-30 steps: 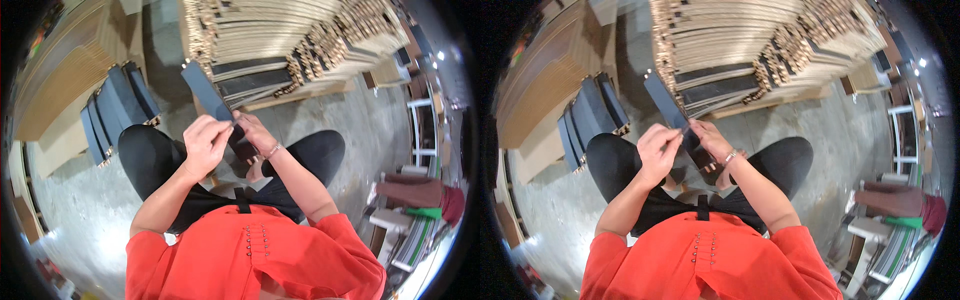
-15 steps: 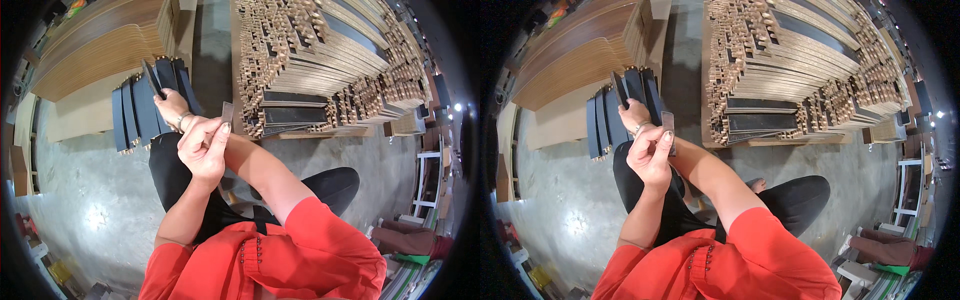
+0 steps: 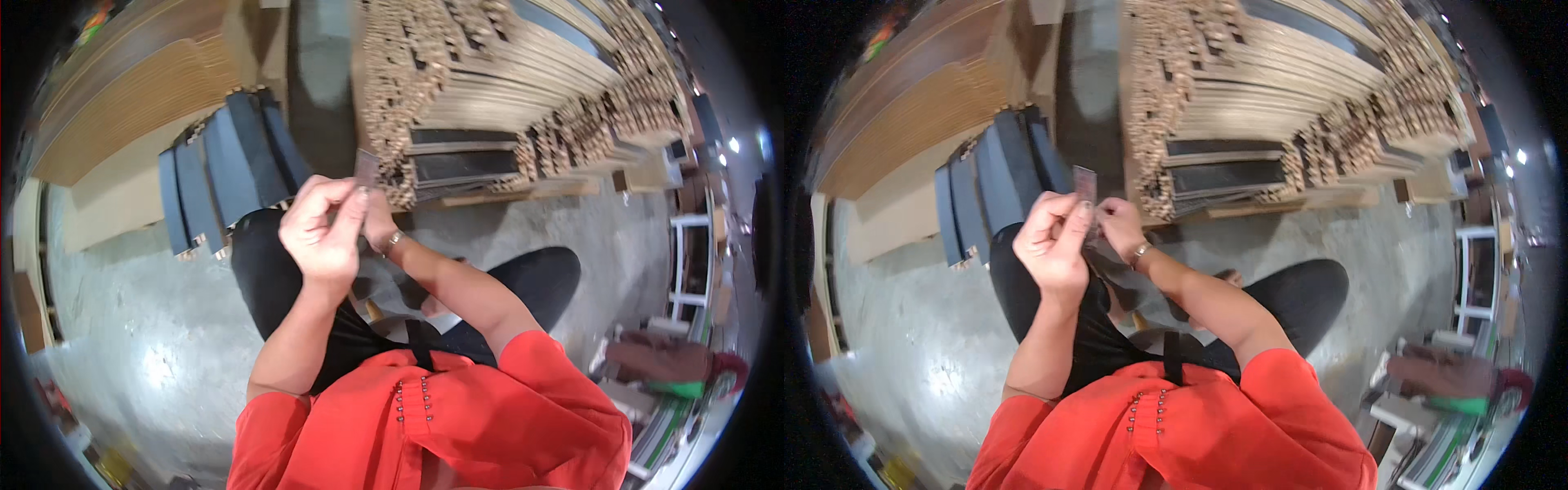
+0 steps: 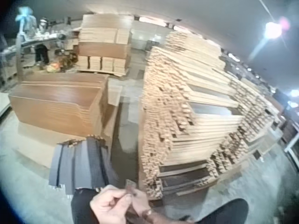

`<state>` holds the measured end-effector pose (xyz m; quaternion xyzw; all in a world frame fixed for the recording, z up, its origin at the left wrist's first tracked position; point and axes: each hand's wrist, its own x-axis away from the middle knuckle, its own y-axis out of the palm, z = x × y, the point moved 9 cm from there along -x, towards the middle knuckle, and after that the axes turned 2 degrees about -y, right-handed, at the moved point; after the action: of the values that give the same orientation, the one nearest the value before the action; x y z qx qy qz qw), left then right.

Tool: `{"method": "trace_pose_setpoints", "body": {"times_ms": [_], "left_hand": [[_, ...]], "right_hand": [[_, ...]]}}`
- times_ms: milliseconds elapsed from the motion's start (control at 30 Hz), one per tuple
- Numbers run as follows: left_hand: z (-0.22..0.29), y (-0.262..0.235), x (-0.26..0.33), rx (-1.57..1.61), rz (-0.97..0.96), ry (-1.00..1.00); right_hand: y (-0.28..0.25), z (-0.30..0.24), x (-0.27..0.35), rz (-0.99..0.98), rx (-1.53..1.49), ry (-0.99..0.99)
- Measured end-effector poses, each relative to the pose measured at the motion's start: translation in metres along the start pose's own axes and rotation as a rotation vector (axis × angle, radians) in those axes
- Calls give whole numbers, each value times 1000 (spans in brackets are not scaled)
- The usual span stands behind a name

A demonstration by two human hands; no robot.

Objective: The recorder is attaching small wooden or plastic pieces to long black furniture rails using a hand-held blade for trimming or alignment.

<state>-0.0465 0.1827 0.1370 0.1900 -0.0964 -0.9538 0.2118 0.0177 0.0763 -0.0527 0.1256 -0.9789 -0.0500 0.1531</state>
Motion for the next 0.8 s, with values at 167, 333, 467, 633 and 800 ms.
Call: {"method": "trace_pose_setpoints", "body": {"times_ms": [167,333,467,633,800], "left_hand": [[-7,8,8,1,-31,-38],[-26,31,14,-3,-96,-97],[-36,45,21,-60,-132,-119],[-49,63,29,-134,-198,-123],[-63,58,37,-294,-223,-101]], "right_hand": [[-138,31,29,679,-67,206],[-180,13,4,823,-270,242],[-189,11,-3,870,-139,181],[-220,35,-2,953,-199,80],[-208,43,10,892,-255,247]]}}
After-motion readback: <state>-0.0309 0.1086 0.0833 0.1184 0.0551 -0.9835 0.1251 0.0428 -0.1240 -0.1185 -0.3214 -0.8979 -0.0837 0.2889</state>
